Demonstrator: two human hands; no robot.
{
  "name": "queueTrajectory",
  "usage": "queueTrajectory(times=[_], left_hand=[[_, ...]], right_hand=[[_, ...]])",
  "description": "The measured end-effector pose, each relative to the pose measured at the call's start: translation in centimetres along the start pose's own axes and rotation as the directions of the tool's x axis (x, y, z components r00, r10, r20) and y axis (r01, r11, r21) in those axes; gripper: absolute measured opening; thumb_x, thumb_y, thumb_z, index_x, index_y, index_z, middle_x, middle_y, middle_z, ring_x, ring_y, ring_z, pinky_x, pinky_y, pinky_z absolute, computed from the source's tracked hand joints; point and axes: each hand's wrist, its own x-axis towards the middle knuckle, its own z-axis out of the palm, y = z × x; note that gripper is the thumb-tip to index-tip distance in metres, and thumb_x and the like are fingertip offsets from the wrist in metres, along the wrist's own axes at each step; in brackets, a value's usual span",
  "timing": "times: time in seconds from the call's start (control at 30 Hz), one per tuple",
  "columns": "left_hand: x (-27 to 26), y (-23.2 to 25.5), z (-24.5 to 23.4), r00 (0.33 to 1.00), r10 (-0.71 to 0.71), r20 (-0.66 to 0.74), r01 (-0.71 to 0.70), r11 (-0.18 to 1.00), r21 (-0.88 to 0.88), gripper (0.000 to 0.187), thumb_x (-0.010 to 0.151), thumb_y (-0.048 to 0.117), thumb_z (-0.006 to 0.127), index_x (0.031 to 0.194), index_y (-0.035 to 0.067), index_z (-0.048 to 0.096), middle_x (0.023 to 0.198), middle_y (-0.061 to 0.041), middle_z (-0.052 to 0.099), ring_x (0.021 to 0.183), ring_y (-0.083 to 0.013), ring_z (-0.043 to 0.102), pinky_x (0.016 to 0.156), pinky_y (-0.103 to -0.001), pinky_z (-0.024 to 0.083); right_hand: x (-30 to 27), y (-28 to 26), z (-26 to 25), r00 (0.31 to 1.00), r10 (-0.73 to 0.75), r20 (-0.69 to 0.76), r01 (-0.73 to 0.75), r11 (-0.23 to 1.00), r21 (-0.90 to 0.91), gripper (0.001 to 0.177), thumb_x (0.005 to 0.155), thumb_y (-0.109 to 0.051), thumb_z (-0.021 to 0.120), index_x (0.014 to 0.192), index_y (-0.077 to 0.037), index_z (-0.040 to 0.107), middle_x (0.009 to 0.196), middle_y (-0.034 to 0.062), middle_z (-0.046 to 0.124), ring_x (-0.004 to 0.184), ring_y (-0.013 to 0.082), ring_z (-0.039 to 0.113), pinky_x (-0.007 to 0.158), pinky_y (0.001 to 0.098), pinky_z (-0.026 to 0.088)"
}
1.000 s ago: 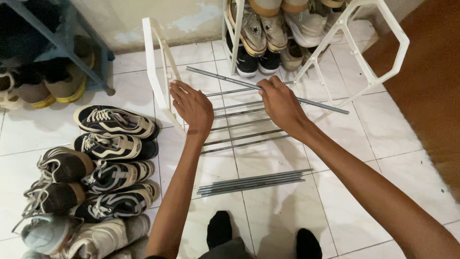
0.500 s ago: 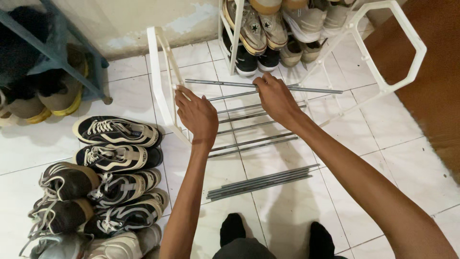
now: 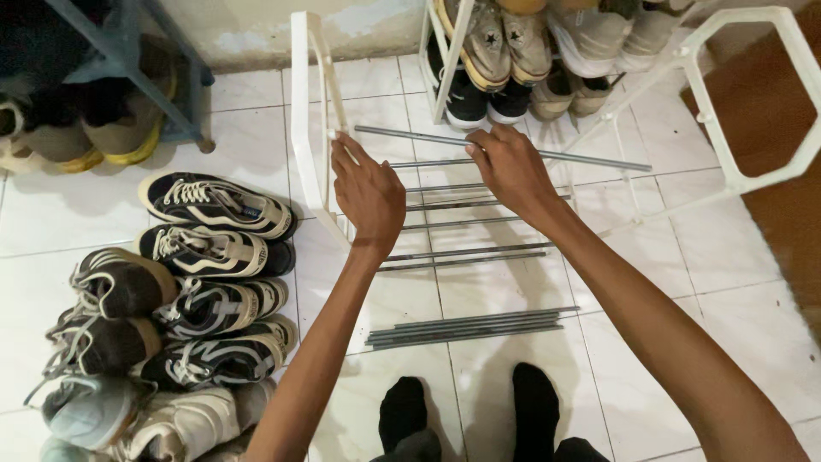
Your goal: The person inserts metal rods into a white plastic shoe rack frame, one by one, to create shelves. The person handles the rods and the rack frame, placing each rod into designated slots.
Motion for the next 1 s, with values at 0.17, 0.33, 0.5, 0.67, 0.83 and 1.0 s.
queueTrajectory(times=[0.17,0.33,0.5,0.67,0.83,1.0], left_hand=[[-0.1,-0.4,0.2,1.0,0.017,-0.005,-0.017,1.0,-0.024,0.078,0.09,0.006,0.065,0.151,-0.018,0.023,0.149,-0.037,0.04,0.125,-0.0451,0.05,0.091,-0.049,0.05],[0.2,-0.9,0.1,0.999,0.016,0.034,-0.019,0.995,0.096,0.078,0.083,-0.003,0.062,0.151,-0.016,0.025,0.15,-0.034,0.042,0.119,-0.043,0.055,0.091,-0.047,0.051],[0.2,-1.0,0.1,0.999,0.016,0.04,-0.021,0.993,0.117,0.083,0.08,0.002,0.066,0.15,-0.015,0.025,0.148,-0.033,0.042,0.12,-0.0444,0.055,0.092,-0.048,0.052],[0.2,-1.6,-0.6,0.993,0.001,0.122,-0.013,0.995,0.101,0.09,0.078,0.007,0.071,0.151,-0.013,0.022,0.149,-0.032,0.04,0.119,-0.0445,0.055,0.088,-0.05,0.054],[0.5,-1.2,-0.7,0.996,-0.019,0.093,0.008,0.994,0.113,0.088,0.081,0.008,0.071,0.152,-0.013,0.023,0.149,-0.03,0.041,0.119,-0.0437,0.055,0.088,-0.05,0.054],[-0.1,-0.4,-0.5,0.999,-0.022,0.023,0.016,0.974,0.225,0.078,0.083,0.0,0.066,0.153,-0.009,0.032,0.15,-0.023,0.047,0.115,-0.0387,0.059,0.087,-0.049,0.055]], right_hand=[[0.4,0.1,-0.2,1.0,-0.02,0.014,0.019,0.995,0.095,0.02,0.106,-0.018,0.061,0.111,-0.001,0.071,0.095,0.0196,0.066,0.092,0.0392,0.062,0.08,0.0497,0.049],[0.6,0.8,0.0,0.997,-0.076,-0.018,0.078,0.993,0.092,0.02,0.104,-0.018,0.063,0.111,-0.002,0.072,0.092,0.0186,0.067,0.09,0.0387,0.063,0.081,0.0489,0.05],[0.4,1.7,0.8,0.98,-0.17,-0.1,0.18,0.979,0.095,0.018,0.104,-0.019,0.065,0.11,-0.003,0.073,0.097,0.0173,0.069,0.09,0.0376,0.065,0.078,0.0471,0.052],[0.5,2.1,1.2,0.99,-0.121,-0.072,0.133,0.972,0.191,0.018,0.105,-0.018,0.065,0.109,-0.003,0.073,0.087,0.0155,0.067,0.079,0.0346,0.065,0.07,0.0451,0.051],[1.3,2.6,1.3,0.99,-0.133,-0.051,0.14,0.971,0.195,0.017,0.104,-0.019,0.066,0.107,-0.004,0.074,0.083,0.0147,0.065,0.073,0.0329,0.064,0.067,0.0447,0.05],[1.5,3.4,1.5,0.981,-0.179,-0.079,0.19,0.969,0.16,0.017,0.106,-0.018,0.067,0.107,-0.004,0.076,0.08,0.0133,0.065,0.072,0.0317,0.064,0.066,0.0432,0.05]])
